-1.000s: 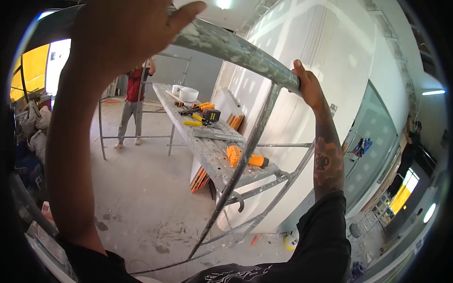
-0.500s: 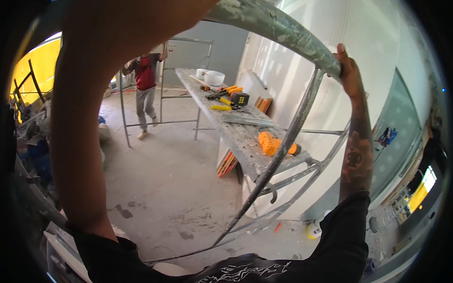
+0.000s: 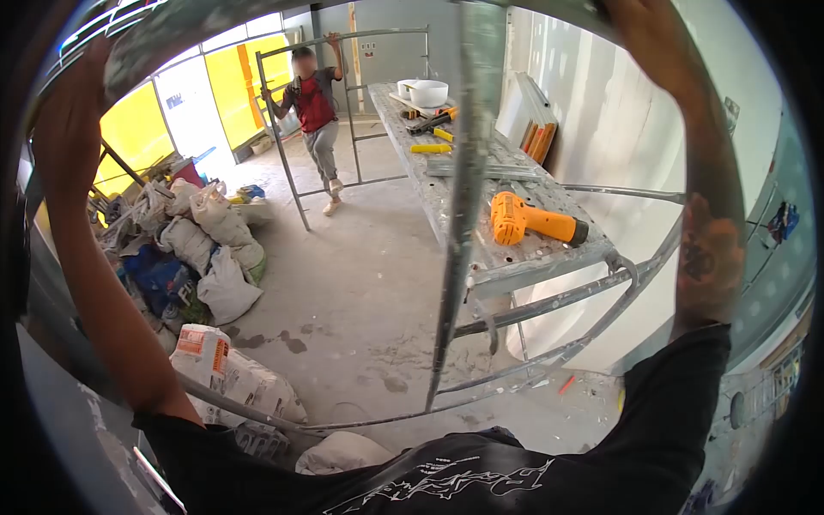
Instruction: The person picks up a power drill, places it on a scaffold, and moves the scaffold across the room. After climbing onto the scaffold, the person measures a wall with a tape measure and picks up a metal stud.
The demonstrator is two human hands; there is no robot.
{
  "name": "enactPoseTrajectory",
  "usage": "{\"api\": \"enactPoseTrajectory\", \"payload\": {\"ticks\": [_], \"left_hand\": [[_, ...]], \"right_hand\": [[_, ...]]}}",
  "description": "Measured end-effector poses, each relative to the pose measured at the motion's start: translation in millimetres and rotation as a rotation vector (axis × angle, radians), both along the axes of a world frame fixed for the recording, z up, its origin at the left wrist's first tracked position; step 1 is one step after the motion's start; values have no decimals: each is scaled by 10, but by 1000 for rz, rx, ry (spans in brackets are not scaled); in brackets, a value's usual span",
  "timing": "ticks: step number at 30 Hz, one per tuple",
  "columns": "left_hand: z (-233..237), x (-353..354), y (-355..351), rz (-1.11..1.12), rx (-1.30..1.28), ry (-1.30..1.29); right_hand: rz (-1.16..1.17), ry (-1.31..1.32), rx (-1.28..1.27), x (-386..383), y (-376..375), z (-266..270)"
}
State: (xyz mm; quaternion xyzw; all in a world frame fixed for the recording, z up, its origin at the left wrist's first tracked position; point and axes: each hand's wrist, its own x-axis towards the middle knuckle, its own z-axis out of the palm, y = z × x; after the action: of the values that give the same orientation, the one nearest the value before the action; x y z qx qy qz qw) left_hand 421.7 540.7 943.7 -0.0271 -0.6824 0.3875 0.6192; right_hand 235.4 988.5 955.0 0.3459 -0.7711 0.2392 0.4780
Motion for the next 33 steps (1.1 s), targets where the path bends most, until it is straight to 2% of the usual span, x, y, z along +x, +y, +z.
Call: {"api": "enactPoseTrajectory", "payload": {"ticks": [2,3,6,9,12,15,16,18,20,22,24,25,28,31,33], "left_hand": [[-22,-18,21,-23,-22,19],[-41,-27,61,-86,-13,52],[-49,10,5,-108,200,49],[56,182,-376,56,257,-39],[100,162,-258,-439,814,-102],[184,154,-158,-704,1197,-122],[219,112,61,-636,1221,-134],[422,192,111,-114,894,-339],[416,-13,510,2,752,-375],[331,-574,1361,-248,661,-346],[313,-964,1973,-402,689,-356],[327,-1110,2236,-448,833,-342],[364,-1261,2427,-389,882,-374],[307,-1264,2483,-483,1039,-339],[290,-1265,2478,-493,1021,-353]], "right_hand": [[-133,-263,-135,203,103,186],[-84,-175,40,-155,620,304],[-166,-188,0,-650,1451,554],[-343,-404,-122,-1086,2031,466],[-129,-410,-204,-1233,2226,212],[-287,-242,-60,-983,2097,109],[-252,-183,-88,-1042,2120,65],[-224,-79,-109,-1124,2136,-6],[-188,-10,-118,-1151,2159,-66],[-161,56,-128,-1166,2192,-96],[-130,107,-136,-1169,2204,-139],[-111,131,-138,-1190,2229,-151],[-75,172,-151,-1213,2261,-173],[-95,157,-168,-1171,2248,-190],[-111,55,-180,-1090,2247,-154]]}}
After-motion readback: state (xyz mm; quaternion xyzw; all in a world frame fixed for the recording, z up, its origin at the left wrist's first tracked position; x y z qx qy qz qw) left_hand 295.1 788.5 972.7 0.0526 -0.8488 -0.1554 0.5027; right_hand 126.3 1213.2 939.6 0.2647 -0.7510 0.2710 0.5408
